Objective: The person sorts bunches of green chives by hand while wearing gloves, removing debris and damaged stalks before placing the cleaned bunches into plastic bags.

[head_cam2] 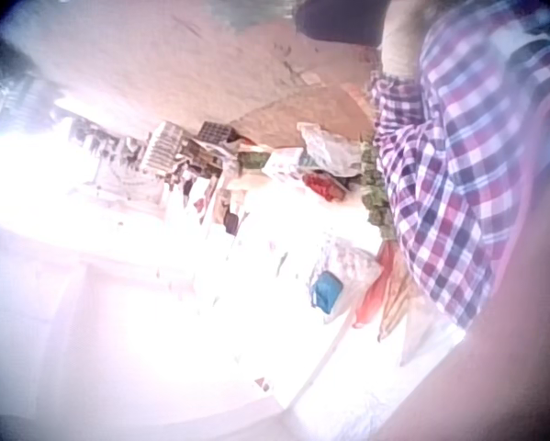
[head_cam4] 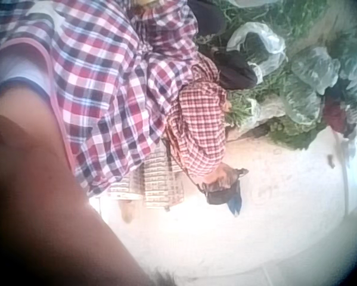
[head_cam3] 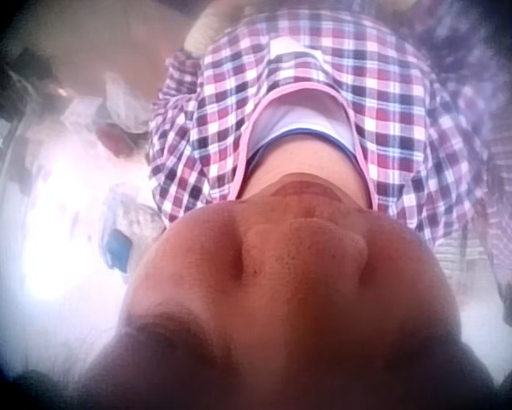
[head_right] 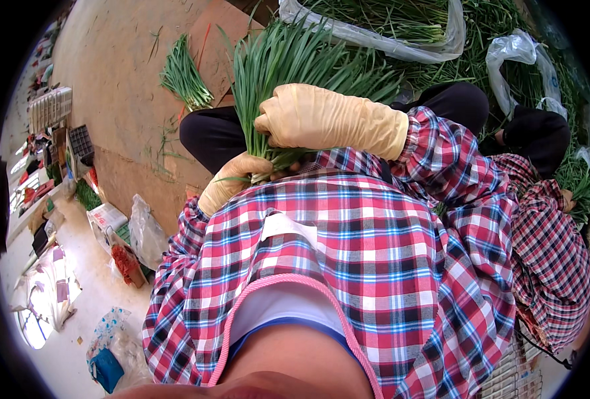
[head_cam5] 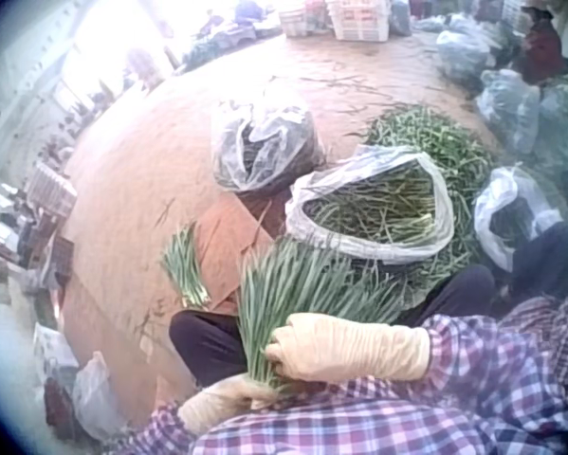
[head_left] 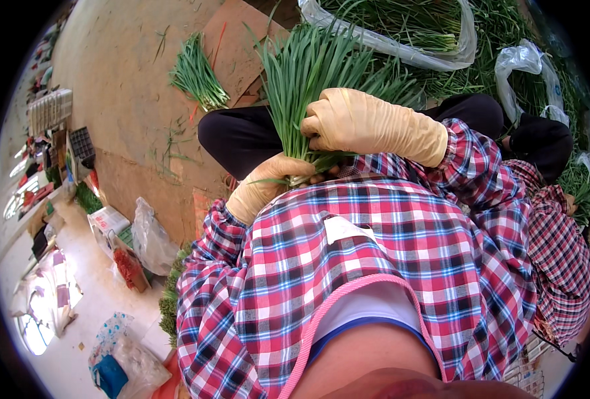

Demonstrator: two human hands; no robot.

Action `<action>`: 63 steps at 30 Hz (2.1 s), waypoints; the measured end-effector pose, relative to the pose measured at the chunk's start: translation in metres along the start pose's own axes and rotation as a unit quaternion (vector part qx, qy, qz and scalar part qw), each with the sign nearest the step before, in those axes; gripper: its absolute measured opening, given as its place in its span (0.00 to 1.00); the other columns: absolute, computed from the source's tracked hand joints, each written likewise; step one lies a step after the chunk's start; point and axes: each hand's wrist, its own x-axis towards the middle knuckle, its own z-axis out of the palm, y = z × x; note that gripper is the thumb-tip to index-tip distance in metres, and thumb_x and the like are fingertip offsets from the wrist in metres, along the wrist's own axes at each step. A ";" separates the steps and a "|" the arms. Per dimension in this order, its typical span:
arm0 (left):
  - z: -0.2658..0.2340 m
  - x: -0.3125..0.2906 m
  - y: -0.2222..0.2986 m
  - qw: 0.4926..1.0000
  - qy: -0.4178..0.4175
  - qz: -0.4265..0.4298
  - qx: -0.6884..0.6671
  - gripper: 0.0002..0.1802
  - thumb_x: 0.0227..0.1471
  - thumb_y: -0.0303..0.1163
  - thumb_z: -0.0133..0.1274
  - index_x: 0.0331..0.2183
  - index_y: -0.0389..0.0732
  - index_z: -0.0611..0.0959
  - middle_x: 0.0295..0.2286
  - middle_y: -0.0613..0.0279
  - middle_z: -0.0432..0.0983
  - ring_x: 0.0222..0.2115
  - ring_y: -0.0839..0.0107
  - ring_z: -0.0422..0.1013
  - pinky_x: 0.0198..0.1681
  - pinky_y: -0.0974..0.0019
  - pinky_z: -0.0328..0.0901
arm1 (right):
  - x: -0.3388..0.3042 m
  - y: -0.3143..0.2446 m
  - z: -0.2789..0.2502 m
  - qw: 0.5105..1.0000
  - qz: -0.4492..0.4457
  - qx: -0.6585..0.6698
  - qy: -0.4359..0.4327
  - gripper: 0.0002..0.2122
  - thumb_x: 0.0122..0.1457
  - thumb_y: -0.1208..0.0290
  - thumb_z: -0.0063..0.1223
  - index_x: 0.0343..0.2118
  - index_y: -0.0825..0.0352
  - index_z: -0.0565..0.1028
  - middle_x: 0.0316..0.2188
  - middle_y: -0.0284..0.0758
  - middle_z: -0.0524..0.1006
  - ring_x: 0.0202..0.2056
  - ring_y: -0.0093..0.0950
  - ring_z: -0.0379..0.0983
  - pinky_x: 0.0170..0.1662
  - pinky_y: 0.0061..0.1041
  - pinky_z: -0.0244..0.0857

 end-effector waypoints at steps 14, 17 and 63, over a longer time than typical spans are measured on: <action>-0.021 0.010 -0.003 0.987 -0.033 -0.058 -0.144 0.20 0.55 0.23 0.50 0.49 0.25 0.72 0.35 0.53 0.75 0.29 0.76 0.71 0.25 0.81 0.70 | -0.009 -0.004 -0.010 0.993 0.008 -0.118 -0.003 0.05 0.49 0.69 0.54 0.23 0.64 0.74 0.21 0.33 0.71 0.25 0.30 0.72 0.30 0.28 0.69; -0.021 0.007 0.003 0.996 0.001 -0.040 -0.075 0.20 0.54 0.22 0.50 0.48 0.25 0.71 0.35 0.54 0.74 0.28 0.76 0.70 0.26 0.81 0.70 | -0.020 0.015 -0.030 0.984 0.060 -0.165 -0.031 0.04 0.48 0.71 0.56 0.23 0.65 0.75 0.21 0.32 0.72 0.27 0.29 0.73 0.32 0.28 0.69; -0.104 -0.043 0.104 0.199 0.336 0.509 0.767 0.37 0.38 0.22 0.57 0.55 0.47 0.74 0.34 0.60 0.77 0.32 0.59 0.73 0.35 0.60 0.68 | -0.114 0.043 -0.030 0.790 0.395 0.207 0.420 0.08 0.57 0.76 0.58 0.40 0.63 0.82 0.34 0.31 0.80 0.34 0.18 0.74 0.36 0.16 0.66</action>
